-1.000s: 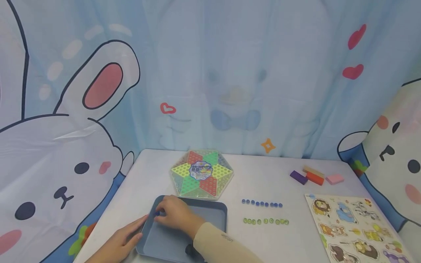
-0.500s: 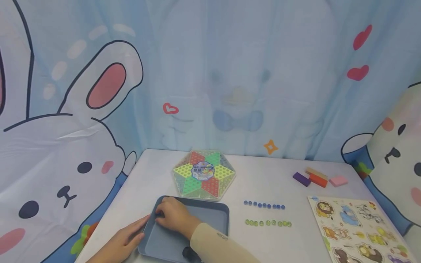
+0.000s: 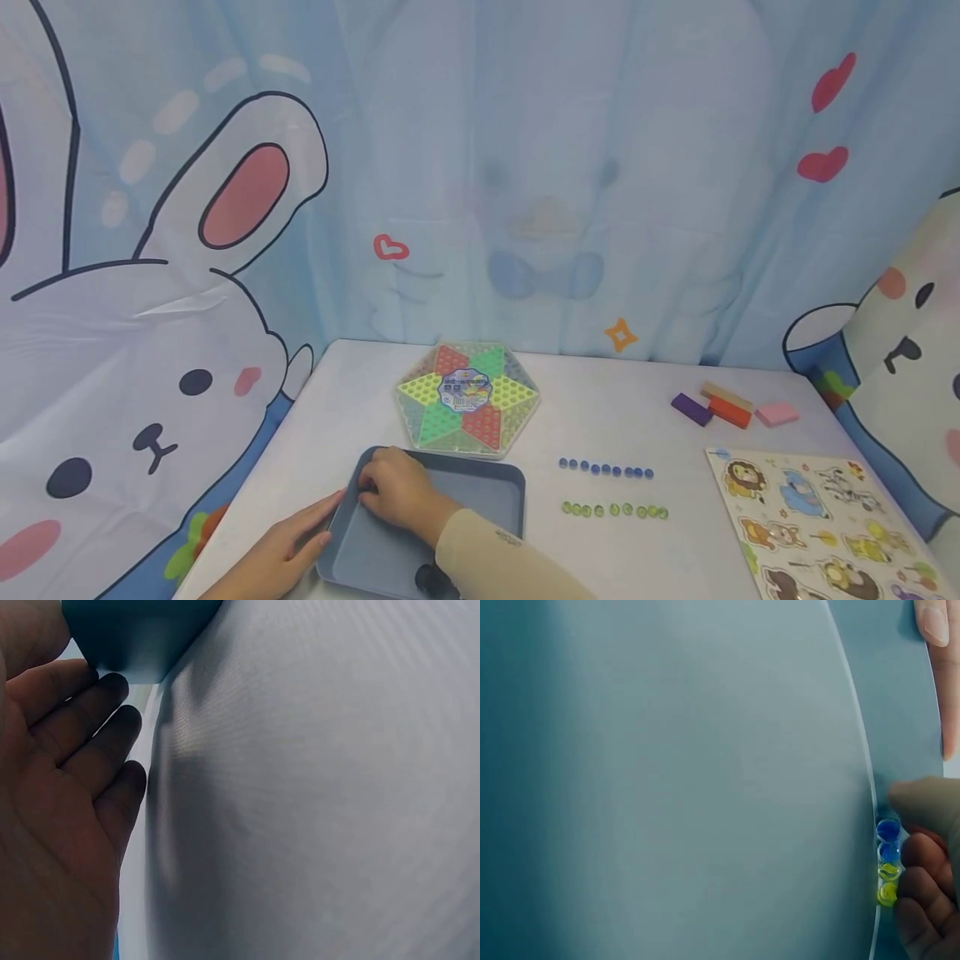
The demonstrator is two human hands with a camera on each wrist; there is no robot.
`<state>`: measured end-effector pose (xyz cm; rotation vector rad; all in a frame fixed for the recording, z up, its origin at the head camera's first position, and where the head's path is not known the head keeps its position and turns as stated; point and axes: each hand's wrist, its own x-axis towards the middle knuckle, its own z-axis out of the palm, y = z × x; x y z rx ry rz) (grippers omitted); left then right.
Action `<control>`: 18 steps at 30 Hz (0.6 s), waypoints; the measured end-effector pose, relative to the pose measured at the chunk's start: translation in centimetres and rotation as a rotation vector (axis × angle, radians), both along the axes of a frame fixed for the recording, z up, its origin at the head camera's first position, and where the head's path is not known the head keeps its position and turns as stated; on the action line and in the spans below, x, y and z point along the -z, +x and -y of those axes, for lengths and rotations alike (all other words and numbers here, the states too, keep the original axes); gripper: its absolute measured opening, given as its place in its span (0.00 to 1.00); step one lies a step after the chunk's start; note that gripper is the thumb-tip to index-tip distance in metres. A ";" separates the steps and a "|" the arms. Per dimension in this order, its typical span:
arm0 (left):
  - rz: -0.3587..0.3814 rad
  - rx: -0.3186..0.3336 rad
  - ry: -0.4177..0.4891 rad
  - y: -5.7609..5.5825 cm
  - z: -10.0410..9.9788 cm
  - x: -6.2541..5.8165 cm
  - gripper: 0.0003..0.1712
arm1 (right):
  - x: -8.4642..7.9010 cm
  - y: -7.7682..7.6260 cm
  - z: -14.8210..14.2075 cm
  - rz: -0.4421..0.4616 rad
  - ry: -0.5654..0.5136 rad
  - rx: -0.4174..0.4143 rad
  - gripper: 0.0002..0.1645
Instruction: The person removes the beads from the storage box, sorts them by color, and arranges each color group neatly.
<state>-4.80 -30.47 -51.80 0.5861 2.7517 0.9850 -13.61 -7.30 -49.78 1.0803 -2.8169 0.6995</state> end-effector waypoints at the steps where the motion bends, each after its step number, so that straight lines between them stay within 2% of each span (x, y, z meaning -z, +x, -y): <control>1: 0.010 0.000 -0.001 0.0 0.0 0.0 0.34 | 0.0 0.0 0.0 -0.016 -0.008 0.014 0.08; 4: 0.031 -0.001 -0.005 -0.1 0.1 0.0 0.35 | 0.0 -0.1 0.0 -0.047 -0.014 0.035 0.09; 8: 0.063 -0.008 -0.011 -0.1 0.1 0.0 0.36 | 0.1 -0.3 0.1 -0.042 0.015 0.031 0.12; 18: 0.049 -0.009 0.012 0.0 0.1 0.1 0.34 | 0.7 -0.2 0.3 -0.004 0.033 0.005 0.10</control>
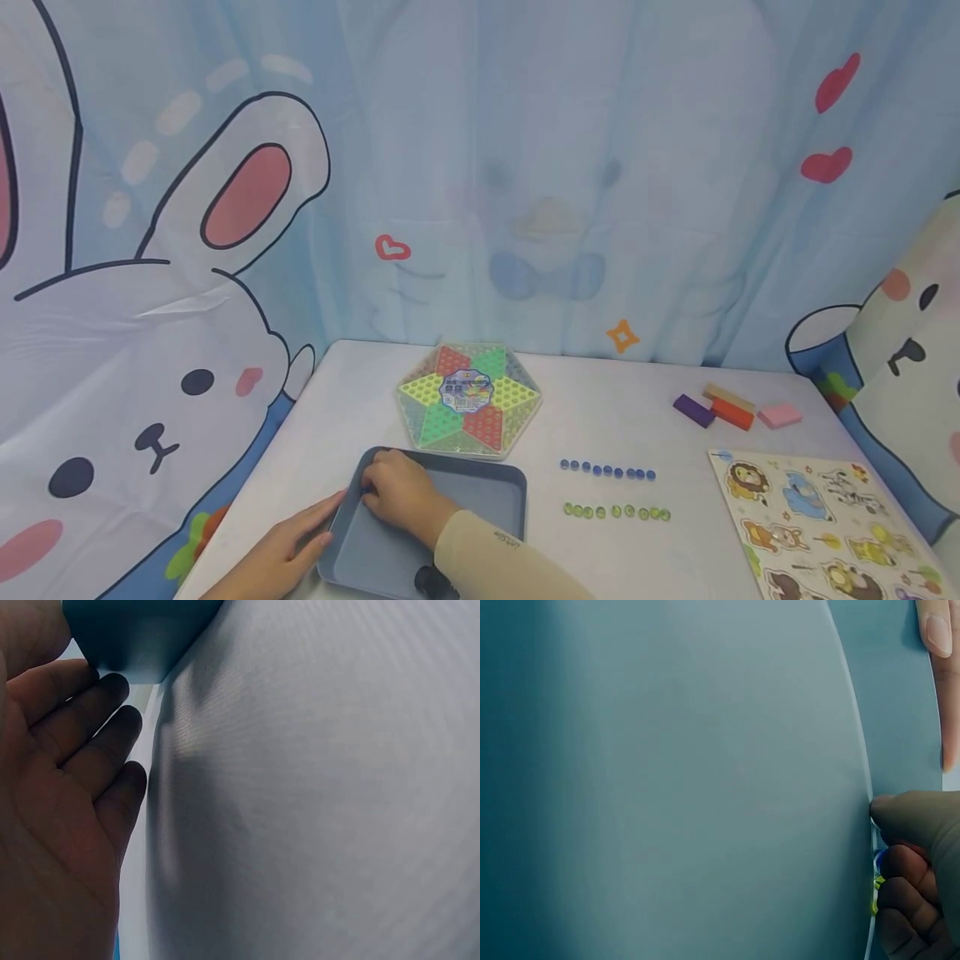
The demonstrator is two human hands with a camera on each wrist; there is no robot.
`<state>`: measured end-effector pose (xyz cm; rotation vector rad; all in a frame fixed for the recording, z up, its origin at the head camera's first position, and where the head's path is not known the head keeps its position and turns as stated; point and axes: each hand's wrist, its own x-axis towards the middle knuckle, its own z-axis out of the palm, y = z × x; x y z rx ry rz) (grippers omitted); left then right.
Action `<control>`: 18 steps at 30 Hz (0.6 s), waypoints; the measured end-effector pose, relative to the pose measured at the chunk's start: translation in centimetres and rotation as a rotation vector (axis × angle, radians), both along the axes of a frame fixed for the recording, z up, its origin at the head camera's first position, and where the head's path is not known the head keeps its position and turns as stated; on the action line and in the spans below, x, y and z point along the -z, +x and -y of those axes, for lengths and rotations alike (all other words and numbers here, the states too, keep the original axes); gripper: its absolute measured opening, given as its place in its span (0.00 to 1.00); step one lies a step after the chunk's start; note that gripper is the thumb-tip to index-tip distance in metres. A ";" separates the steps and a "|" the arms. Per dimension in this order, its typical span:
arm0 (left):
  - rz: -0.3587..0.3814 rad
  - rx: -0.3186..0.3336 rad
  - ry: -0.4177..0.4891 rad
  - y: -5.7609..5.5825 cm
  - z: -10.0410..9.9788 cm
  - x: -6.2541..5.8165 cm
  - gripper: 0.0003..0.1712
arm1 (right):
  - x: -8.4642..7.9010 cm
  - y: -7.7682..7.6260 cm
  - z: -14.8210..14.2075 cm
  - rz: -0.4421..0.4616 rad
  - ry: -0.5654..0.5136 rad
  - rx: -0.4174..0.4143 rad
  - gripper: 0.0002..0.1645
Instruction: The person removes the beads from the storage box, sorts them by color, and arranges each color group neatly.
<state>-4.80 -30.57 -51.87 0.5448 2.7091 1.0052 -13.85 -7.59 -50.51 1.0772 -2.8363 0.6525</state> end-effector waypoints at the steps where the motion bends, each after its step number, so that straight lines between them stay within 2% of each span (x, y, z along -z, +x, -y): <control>1: 0.002 0.001 0.001 0.0 -0.1 0.0 0.34 | -0.1 0.1 -0.1 -0.003 -0.007 0.001 0.09; 4: 0.008 -0.001 -0.002 0.0 -0.2 -0.1 0.35 | -0.6 0.3 -0.7 -0.011 -0.033 0.012 0.08; 11: -0.033 0.009 -0.023 -0.1 -0.4 -0.3 0.35 | -2.7 0.4 -3.7 -0.046 -0.135 0.031 0.06; 18: 0.007 -0.010 -0.033 -0.2 -0.3 -0.3 0.36 | -4.5 0.3 -7.8 0.007 -0.284 0.099 0.07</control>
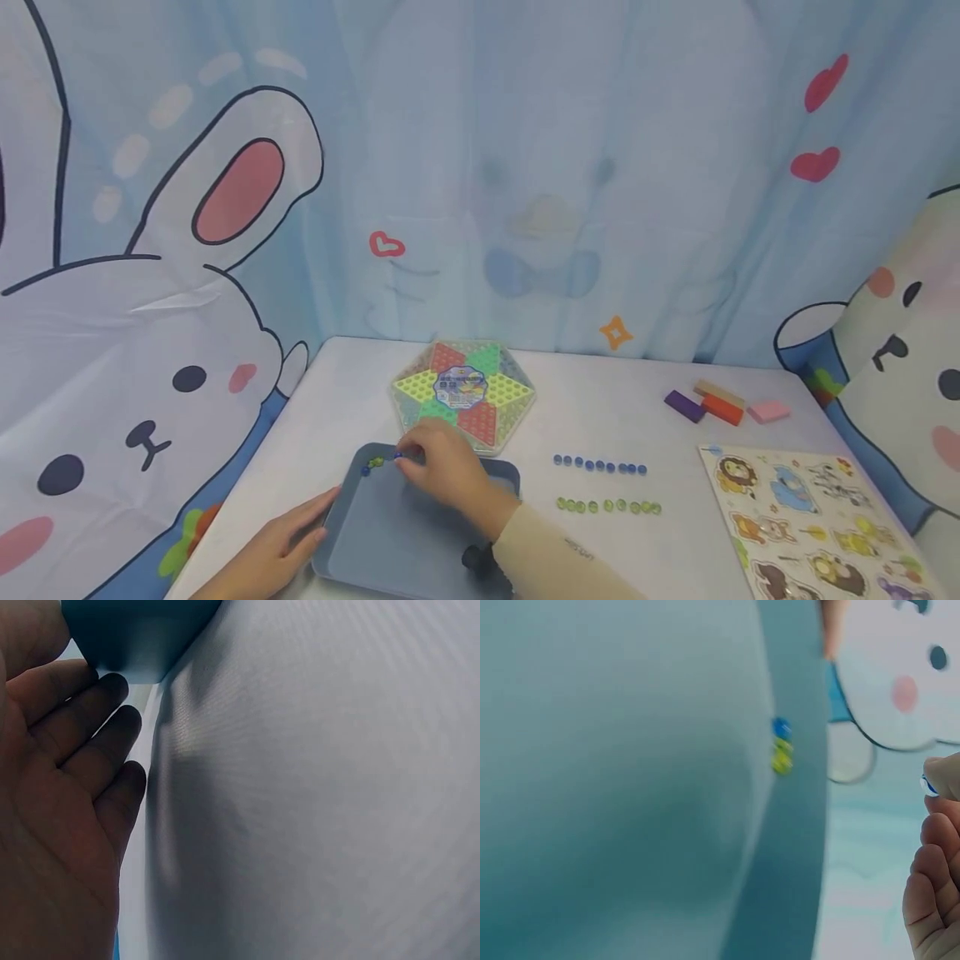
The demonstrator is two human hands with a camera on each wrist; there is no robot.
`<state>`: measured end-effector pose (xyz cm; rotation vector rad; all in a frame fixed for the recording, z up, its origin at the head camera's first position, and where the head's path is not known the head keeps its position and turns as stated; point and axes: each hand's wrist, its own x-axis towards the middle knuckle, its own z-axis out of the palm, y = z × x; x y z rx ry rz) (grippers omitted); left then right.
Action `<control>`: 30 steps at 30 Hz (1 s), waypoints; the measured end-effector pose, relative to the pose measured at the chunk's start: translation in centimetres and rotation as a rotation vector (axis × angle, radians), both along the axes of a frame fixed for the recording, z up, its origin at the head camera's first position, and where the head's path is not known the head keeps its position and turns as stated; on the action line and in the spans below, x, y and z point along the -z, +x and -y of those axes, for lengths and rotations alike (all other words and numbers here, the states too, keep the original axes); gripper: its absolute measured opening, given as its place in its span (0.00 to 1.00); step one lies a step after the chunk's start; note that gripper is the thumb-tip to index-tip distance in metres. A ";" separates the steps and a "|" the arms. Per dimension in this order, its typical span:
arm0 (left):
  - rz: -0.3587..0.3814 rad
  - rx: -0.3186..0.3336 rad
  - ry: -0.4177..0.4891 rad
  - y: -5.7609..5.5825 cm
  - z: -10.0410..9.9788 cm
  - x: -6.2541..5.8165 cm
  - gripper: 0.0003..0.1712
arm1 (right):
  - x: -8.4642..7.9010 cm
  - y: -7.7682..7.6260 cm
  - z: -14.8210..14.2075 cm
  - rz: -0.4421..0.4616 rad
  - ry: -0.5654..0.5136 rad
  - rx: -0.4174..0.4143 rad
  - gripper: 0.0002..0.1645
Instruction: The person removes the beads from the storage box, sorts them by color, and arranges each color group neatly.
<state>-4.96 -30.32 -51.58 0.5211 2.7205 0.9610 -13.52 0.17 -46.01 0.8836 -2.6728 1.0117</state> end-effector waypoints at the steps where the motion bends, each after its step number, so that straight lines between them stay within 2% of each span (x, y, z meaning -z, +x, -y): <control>1: 0.000 0.000 0.000 0.0 0.1 0.1 0.35 | -0.2 0.0 -0.5 0.006 -0.018 0.009 0.06; 8: -0.003 0.007 -0.001 0.0 0.3 0.3 0.35 | -1.5 0.3 -4.2 -0.093 -0.101 0.056 0.07; 12: -0.020 0.015 0.011 0.0 0.3 0.4 0.35 | -2.0 0.1 -6.7 -0.168 -0.115 0.097 0.10; 15: -0.021 0.020 0.021 0.0 0.2 0.3 0.35 | -2.3 -0.1 -9.0 -0.197 -0.089 0.159 0.12; 20: -0.010 0.011 0.016 0.1 0.2 0.2 0.35 | -2.5 -0.3 -13.2 -0.168 -0.020 0.279 0.11; 25: -0.034 0.008 0.015 0.1 0.3 0.2 0.35 | -1.7 -0.5 -17.5 -0.150 0.012 0.348 0.10; 30: -0.012 0.009 0.013 0.1 0.2 0.2 0.35 | -0.8 0.1 -21.9 -0.057 0.056 0.457 0.09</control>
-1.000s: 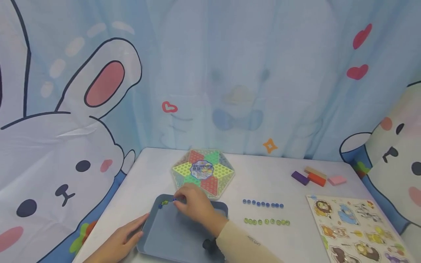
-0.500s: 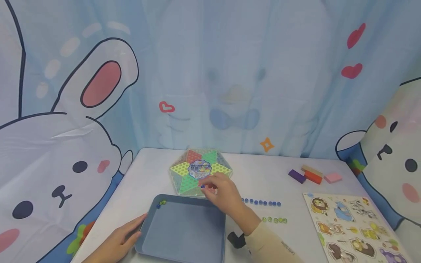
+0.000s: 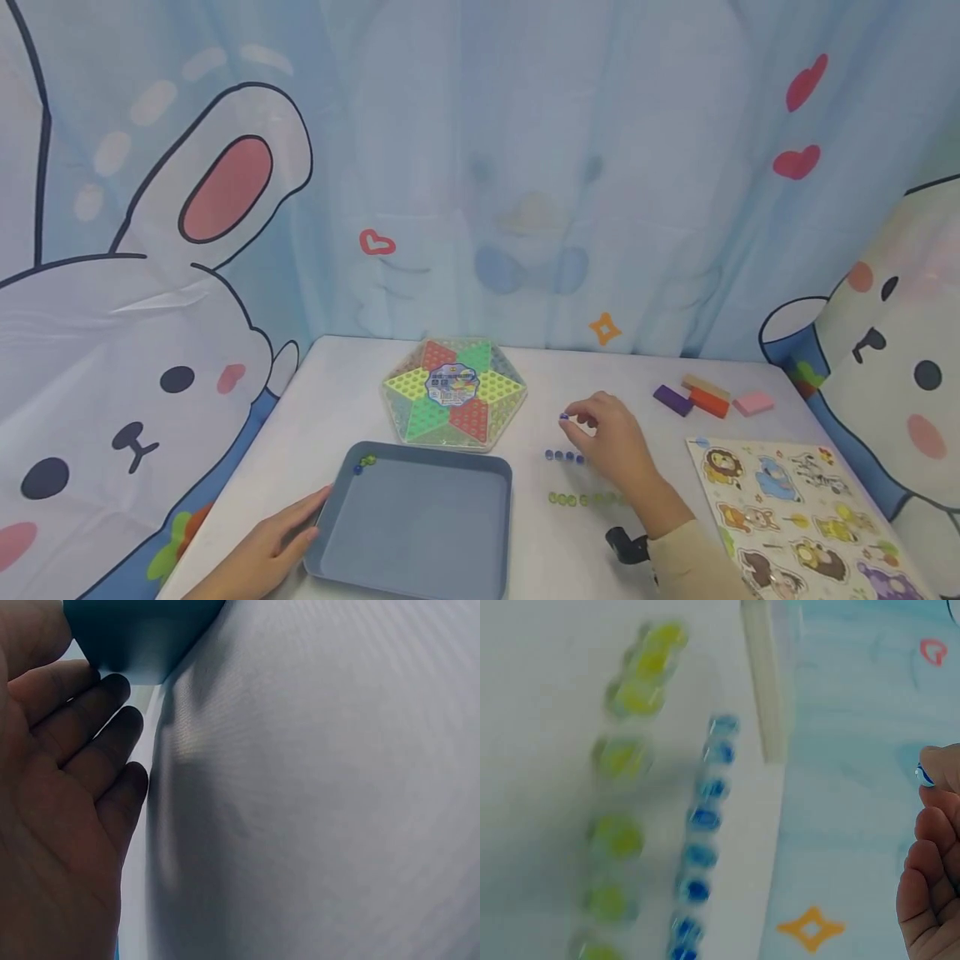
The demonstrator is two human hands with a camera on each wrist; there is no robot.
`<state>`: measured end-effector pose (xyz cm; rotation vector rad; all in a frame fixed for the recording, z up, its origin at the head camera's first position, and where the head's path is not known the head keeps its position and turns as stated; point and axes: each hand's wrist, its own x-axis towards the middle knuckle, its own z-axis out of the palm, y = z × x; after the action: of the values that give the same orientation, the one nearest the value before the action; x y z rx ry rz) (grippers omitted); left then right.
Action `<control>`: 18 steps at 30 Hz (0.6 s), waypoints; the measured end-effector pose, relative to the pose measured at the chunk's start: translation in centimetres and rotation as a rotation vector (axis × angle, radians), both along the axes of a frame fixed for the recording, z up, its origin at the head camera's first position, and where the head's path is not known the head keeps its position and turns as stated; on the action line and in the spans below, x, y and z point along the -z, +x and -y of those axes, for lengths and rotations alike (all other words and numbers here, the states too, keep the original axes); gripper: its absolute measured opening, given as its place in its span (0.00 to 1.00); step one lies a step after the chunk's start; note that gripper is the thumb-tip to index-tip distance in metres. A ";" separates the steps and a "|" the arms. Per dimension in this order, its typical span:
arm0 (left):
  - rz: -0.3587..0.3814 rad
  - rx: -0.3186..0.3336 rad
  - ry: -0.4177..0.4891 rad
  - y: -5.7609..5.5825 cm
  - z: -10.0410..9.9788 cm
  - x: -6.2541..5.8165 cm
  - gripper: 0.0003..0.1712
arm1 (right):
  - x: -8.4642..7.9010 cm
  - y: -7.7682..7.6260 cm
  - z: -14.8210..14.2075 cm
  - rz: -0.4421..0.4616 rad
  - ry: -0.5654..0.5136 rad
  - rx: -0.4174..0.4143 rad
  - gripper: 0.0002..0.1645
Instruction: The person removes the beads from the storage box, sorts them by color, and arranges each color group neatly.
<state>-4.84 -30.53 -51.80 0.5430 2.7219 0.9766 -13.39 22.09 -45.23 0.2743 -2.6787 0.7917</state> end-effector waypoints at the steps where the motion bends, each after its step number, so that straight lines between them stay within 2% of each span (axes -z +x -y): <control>1: 0.004 0.000 0.000 0.0 0.0 0.0 0.35 | 0.2 0.1 -0.9 0.024 0.004 0.024 0.09; 9: -0.053 -0.002 0.008 0.2 0.0 -0.3 0.34 | 2.0 0.6 -6.8 0.175 0.029 0.133 0.12; 18: -0.007 0.008 0.010 0.1 -0.2 -0.3 0.36 | 4.4 1.1 -10.4 0.341 0.078 0.174 0.16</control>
<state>-4.72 -30.35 -51.46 0.5600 2.7204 0.9894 -12.24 32.44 -49.68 -0.0853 -3.0026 0.7366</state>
